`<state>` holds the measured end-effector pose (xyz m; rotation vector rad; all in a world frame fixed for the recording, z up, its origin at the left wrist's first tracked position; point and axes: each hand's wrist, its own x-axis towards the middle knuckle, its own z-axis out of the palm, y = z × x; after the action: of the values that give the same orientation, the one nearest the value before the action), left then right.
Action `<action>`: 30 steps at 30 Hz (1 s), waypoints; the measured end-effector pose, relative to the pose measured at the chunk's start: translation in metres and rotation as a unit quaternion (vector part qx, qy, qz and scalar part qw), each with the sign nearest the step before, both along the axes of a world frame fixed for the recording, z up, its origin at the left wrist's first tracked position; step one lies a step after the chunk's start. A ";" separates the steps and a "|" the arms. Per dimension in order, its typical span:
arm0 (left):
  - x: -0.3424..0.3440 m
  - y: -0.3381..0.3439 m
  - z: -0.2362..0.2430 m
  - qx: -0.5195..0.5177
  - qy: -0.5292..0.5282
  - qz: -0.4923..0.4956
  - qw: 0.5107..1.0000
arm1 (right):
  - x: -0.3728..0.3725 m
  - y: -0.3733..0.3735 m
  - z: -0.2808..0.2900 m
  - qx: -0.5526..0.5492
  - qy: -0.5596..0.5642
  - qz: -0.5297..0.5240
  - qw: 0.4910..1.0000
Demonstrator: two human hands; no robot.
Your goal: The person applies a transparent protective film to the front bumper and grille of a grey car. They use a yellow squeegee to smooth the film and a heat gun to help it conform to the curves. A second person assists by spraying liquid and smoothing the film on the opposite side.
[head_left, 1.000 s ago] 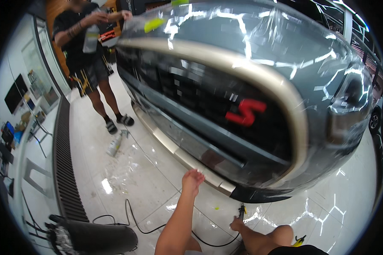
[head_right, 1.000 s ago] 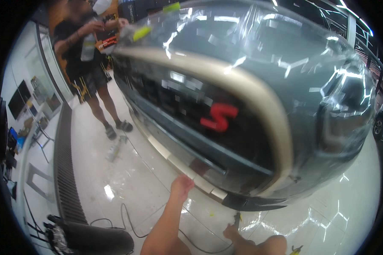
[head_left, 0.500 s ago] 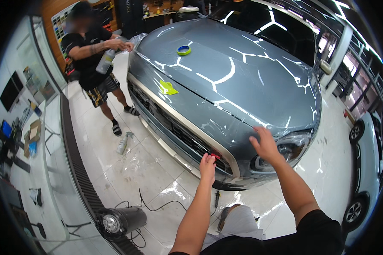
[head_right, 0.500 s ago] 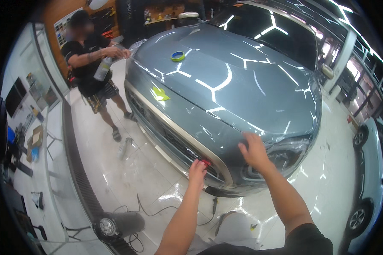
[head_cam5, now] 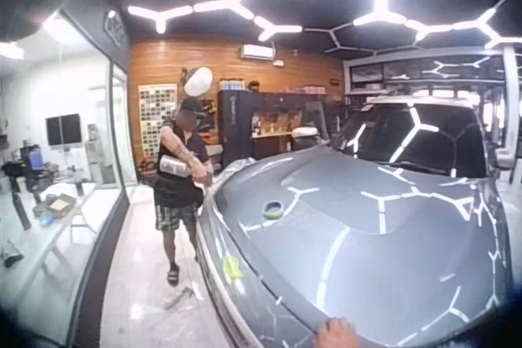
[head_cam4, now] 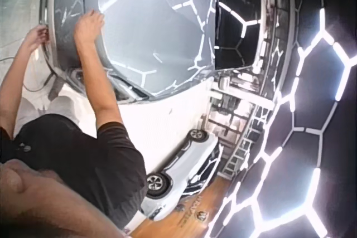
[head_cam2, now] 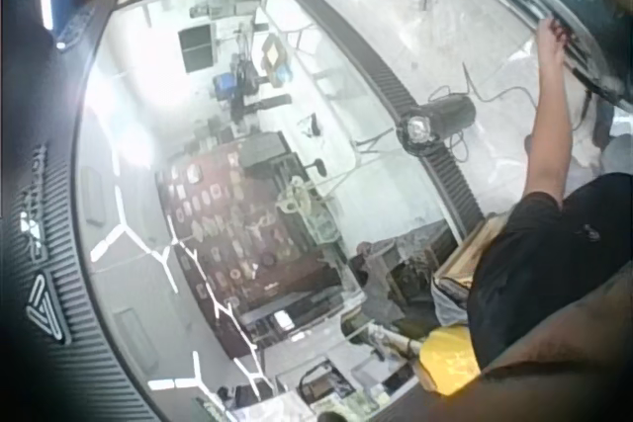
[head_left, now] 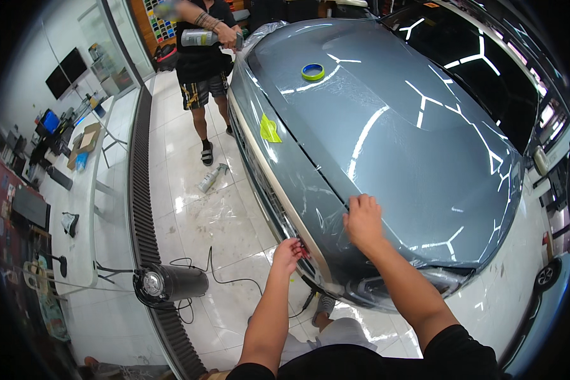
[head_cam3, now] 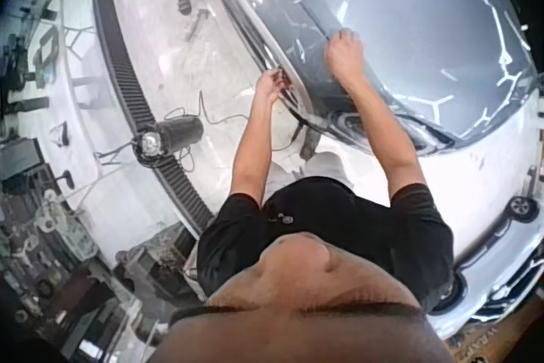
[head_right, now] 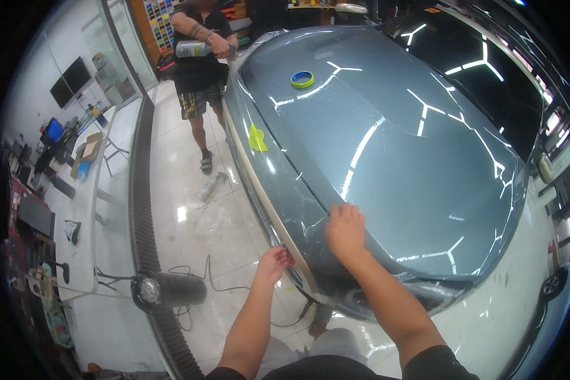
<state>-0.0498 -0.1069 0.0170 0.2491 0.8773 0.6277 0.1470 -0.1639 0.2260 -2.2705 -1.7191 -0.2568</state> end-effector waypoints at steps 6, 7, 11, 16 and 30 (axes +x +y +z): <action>0.008 -0.004 0.002 0.014 -0.099 0.046 0.994 | 0.029 0.022 -0.006 -0.118 0.167 0.033 0.978; 0.011 -0.004 0.004 0.020 -0.108 0.050 0.993 | 0.037 0.018 -0.007 -0.127 0.266 0.027 0.955; 0.010 -0.003 0.007 0.021 -0.129 0.067 0.989 | 0.028 -0.006 0.010 -0.158 0.357 -0.022 0.920; 0.012 -0.005 -0.003 0.055 -0.159 0.066 0.983 | 0.020 -0.025 0.003 -0.131 0.226 0.027 0.965; 0.017 -0.009 -0.005 0.135 -0.046 0.054 0.988 | 0.024 -0.058 0.022 -0.184 0.292 0.012 0.938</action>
<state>-0.0332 -0.1160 0.0122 0.4155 0.7199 0.8551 0.1715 -0.2223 0.2481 -2.2324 -1.5510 0.7345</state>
